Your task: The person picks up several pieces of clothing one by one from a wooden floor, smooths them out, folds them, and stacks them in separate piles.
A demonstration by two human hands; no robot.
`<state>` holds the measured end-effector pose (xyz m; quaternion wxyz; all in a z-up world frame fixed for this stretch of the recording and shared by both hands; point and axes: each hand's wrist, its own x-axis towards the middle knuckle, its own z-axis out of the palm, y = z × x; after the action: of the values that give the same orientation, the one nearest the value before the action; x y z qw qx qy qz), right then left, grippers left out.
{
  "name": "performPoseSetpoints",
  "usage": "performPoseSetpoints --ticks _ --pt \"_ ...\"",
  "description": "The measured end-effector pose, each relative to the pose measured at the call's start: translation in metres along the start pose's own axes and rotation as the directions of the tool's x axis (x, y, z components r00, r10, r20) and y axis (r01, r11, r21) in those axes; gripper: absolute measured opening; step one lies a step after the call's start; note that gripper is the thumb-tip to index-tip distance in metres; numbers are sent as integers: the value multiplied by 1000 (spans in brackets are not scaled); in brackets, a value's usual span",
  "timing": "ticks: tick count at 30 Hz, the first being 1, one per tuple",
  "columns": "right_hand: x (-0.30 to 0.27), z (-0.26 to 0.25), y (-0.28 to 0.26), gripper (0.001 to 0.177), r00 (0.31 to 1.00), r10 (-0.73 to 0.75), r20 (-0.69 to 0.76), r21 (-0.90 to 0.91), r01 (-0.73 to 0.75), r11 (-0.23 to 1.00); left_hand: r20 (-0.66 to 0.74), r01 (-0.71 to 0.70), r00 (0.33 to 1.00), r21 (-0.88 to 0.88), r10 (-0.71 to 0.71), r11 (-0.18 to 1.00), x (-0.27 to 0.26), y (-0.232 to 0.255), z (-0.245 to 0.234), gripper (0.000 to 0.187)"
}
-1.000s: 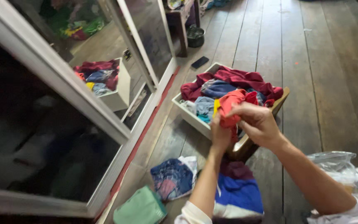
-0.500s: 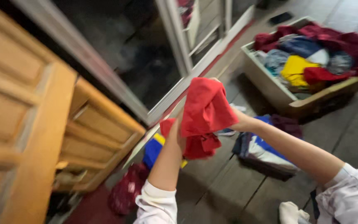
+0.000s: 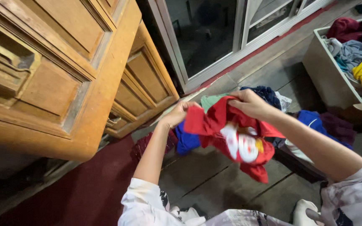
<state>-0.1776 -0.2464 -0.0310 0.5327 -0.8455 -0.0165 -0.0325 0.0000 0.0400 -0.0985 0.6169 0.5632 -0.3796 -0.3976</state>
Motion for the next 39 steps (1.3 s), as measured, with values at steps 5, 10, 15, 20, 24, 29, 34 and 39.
performPoseSetpoints --ticks 5,10,15,20,24,29,34,39 --pt "-5 -69 43 43 963 -23 269 -450 147 881 -596 -94 791 -345 -140 934 23 -34 -44 41" --pt "-1 -100 95 40 983 175 59 -811 -55 583 -670 -171 740 -102 60 980 44 -30 -45 51" --pt "-32 -131 39 26 845 -415 -338 -855 -91 510 -695 -538 698 -352 171 766 50 31 -67 46" --pt "-70 -115 1 18 898 -298 -325 -778 -75 624 -568 -360 799 -192 196 913 6 25 -93 31" --pt "-87 -71 29 22 993 117 33 -691 -62 721 -307 227 942 288 -134 930 -59 -41 -78 28" --pt "-84 -54 102 36 909 305 283 -674 -38 738 0 385 917 266 -399 884 -83 -126 -53 32" --pt "-27 -90 143 35 971 239 29 -533 -187 825 -249 306 933 160 -262 938 -43 -110 -47 25" --pt "-3 -133 66 17 739 -229 -634 -179 148 973 -645 -312 660 230 384 922 24 18 -36 25"
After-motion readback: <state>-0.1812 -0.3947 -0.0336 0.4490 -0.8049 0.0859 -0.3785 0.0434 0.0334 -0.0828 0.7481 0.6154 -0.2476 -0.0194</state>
